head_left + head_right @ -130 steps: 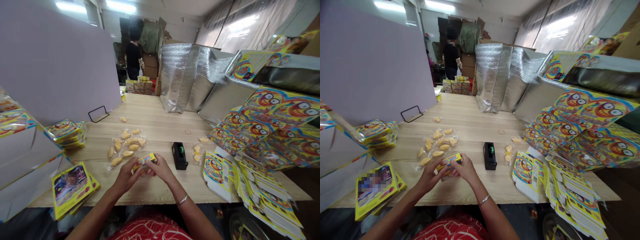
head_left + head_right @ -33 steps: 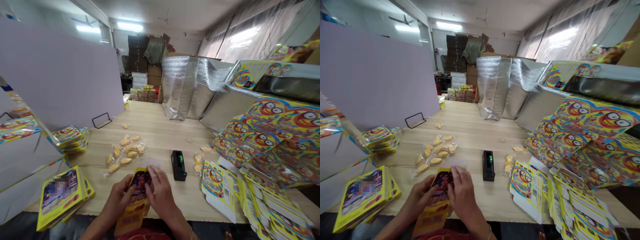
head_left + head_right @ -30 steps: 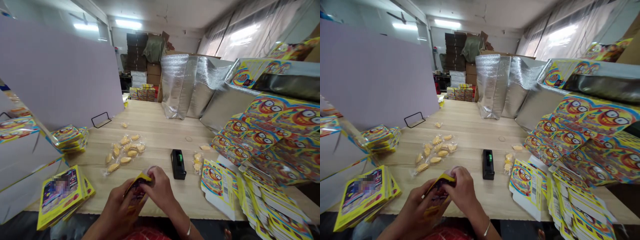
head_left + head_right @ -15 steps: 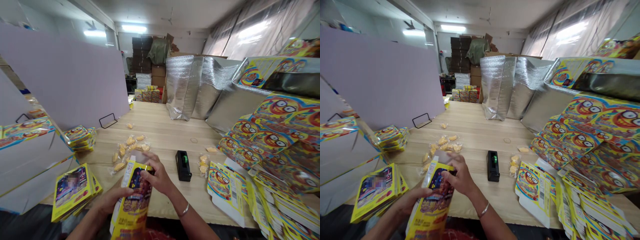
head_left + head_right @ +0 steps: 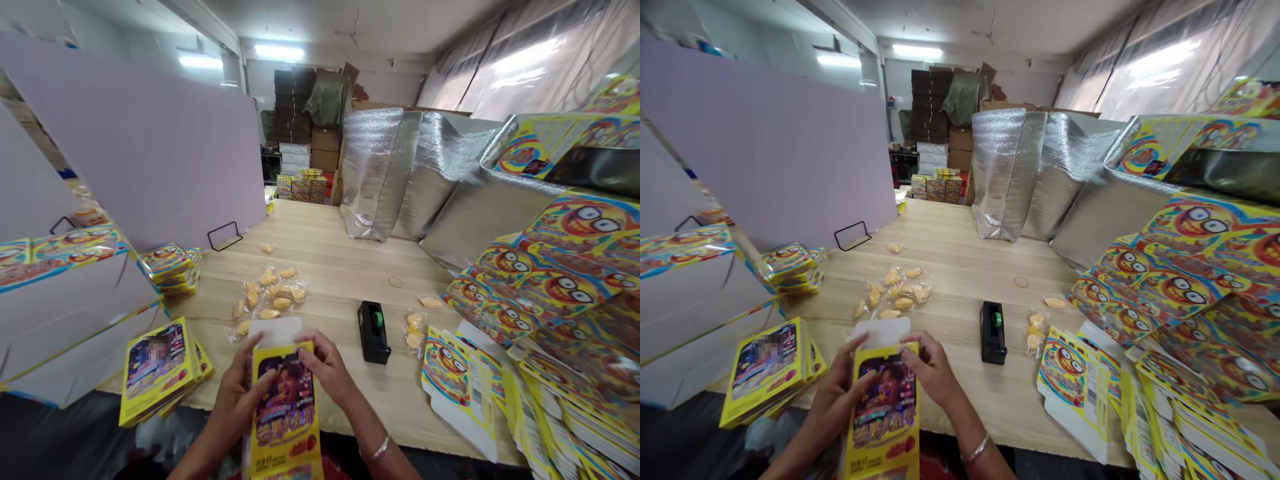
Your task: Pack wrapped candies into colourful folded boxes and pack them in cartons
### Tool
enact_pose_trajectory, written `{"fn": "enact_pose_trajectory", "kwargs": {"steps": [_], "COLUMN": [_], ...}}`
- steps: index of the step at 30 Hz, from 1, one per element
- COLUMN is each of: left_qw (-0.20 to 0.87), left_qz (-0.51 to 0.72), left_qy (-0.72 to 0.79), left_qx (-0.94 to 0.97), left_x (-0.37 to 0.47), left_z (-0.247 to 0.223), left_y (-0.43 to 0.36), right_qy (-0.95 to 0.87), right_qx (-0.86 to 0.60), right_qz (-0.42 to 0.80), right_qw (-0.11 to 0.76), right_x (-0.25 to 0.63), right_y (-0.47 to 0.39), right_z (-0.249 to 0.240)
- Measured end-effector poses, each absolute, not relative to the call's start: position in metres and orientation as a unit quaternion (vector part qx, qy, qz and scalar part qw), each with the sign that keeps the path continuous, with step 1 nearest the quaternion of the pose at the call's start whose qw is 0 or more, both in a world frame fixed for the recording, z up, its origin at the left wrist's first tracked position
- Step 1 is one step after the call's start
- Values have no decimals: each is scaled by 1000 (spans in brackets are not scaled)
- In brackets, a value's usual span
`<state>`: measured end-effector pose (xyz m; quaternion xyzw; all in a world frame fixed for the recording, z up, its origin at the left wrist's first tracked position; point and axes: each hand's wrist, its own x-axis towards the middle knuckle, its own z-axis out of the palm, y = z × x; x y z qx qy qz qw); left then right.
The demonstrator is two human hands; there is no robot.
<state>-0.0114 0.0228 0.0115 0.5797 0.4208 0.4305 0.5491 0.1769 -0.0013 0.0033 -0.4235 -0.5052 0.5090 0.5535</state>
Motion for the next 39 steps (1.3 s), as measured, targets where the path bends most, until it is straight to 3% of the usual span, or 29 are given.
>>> {"fn": "enact_pose_trajectory", "kwargs": {"steps": [3,6,10,14,18,24,28,35,39], "left_qw": [595,553,591,662,640,582,602,595,581], "left_qz": [357,330,370,387,351,399,308,274,304], "left_qy": [377,368,368,344,329,397,350,351,382], "left_qx": [614,670,616,542,599,587,648,669,651], "left_x": [-11,-9,-9,-14,-12,10,6,-5,3], "left_z": [12,19,18,13,23,36,33,30,33], "left_y": [32,42,48,46,45,50,51,54,60], "right_qy": [-540,-579,-563,-476,-492,-394,-375,-443,-436], "right_qx": [-448,-504,-524,-484,-443,-479,-465,-462,-457], "right_qz": [491,392,317,390,446,506,578,558,525], "right_qw": [517,507,555,622,603,599,556,528,570], "right_x": [188,185,173,171,181,184,198,207,199], "right_y": [-2,-6,-9,-8,-6,0,-2,-20,-20], "right_z": [-3,-6,-10,-14,-9,6,2,-16,-21]}}
